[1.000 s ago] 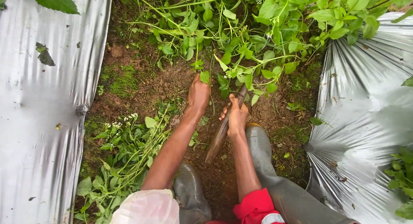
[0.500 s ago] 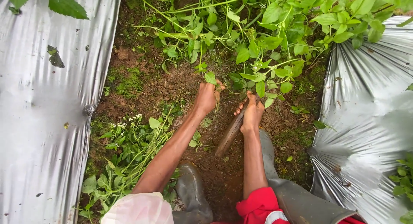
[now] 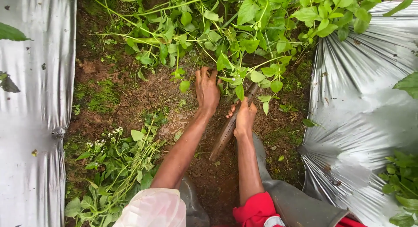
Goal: Using a hand sickle to cut weeds and gathering them by hand from a garden bed with plastic mulch.
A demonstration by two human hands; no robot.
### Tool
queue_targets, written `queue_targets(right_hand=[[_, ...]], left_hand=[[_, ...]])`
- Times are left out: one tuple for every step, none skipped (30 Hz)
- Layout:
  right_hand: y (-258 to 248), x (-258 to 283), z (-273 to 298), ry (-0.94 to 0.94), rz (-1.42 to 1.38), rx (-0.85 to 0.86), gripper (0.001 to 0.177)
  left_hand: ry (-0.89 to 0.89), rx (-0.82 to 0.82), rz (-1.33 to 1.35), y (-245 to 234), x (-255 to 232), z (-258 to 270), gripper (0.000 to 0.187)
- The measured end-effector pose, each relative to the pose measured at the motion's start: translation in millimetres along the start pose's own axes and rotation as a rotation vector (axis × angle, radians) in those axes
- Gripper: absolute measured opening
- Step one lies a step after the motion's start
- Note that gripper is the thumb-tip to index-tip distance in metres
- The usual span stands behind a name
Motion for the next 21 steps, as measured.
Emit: queue_targets(right_hand=[[1,1,-1,0.0,0.002,-0.001,0.03],[3,3,-2,-0.007,0.023,0.013,0.03],[5,3,-1,-0.01,0.042,0.024,0.03],[4,5,0,-0.006,0.042,0.019,0.03],[6,6,-1,-0.004,0.024,0.02,0.03],[7,8,-1,-0.001,0.006,0.02,0.03],[9,9,-1,0.0,0.006,0.021,0.03],[11,10,0,-0.005,0.011,0.024,0.03],[12,11,1,-0.009,0.016,0.026,0.031],[11,8,1,-0.008,0.018,0.026,0.031],[12,7,0,-0.018,0.021,0.027,0.03],[13,6,0,-0.027,0.025,0.028,0.03],[11,2,-2,-0.031,0.027,0.031,0.03],[9,-2,-4,-0.028,0.002,0.019,0.03],[7,-7,-5,-0.024,-0.024,0.005,0.029],[6,-8,-6,-0.026,-0.024,0.006,0.029],[5,-9,-6,-0.028,-0.022,0.004,0.029],[5,-10,-6,-0.03,-0.021,0.003,0.03],[8,-7,0,-0.033,-0.022,0.007,0.03],[10,-4,5,-0.032,-0.023,-0.003,0.029],[12,-2,11,-0.032,-0.026,-0.013,0.029]], left_hand=[[0.0,0.001,0.002,-6,-4,0,0.028],[0.036,0.011,-0.05,-13,-9,1,0.022],[0.072,0.025,-0.103,-19,-14,4,0.018],[0.073,0.03,-0.103,-19,-15,4,0.018],[0.076,0.028,-0.091,-21,-15,2,0.018],[0.079,0.026,-0.079,-23,-15,0,0.019],[0.078,0.027,-0.08,-20,-9,-2,0.019],[0.076,0.025,0.038,-17,-2,-4,0.021],[0.074,0.023,0.156,-14,5,-4,0.023],[0.072,0.024,0.157,-26,2,2,0.023],[0.068,0.067,0.203,-37,0,8,0.023],[0.064,0.109,0.248,-49,-2,13,0.023],[0.065,0.105,0.249,-58,1,16,0.023],[0.026,0.191,0.281,-64,4,18,0.025],[-0.012,0.279,0.312,-71,7,22,0.028],[-0.01,0.278,0.312,-70,11,24,0.028],[-0.124,0.344,0.57,-67,19,27,0.035],[-0.238,0.408,0.827,-63,26,31,0.049],[-0.236,0.403,0.826,-58,35,33,0.049],[-0.088,0.354,0.566,-55,42,34,0.032],[0.057,0.3,0.305,-52,47,36,0.016]])
Point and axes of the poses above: each hand's wrist, its own z-axis away from the middle knuckle, its own y-axis out of the palm, x = y × z, the point moved 3 cm from there along -z, towards the middle knuckle, and after that the axes turned 11 degrees about x, right-handed, at the moved point
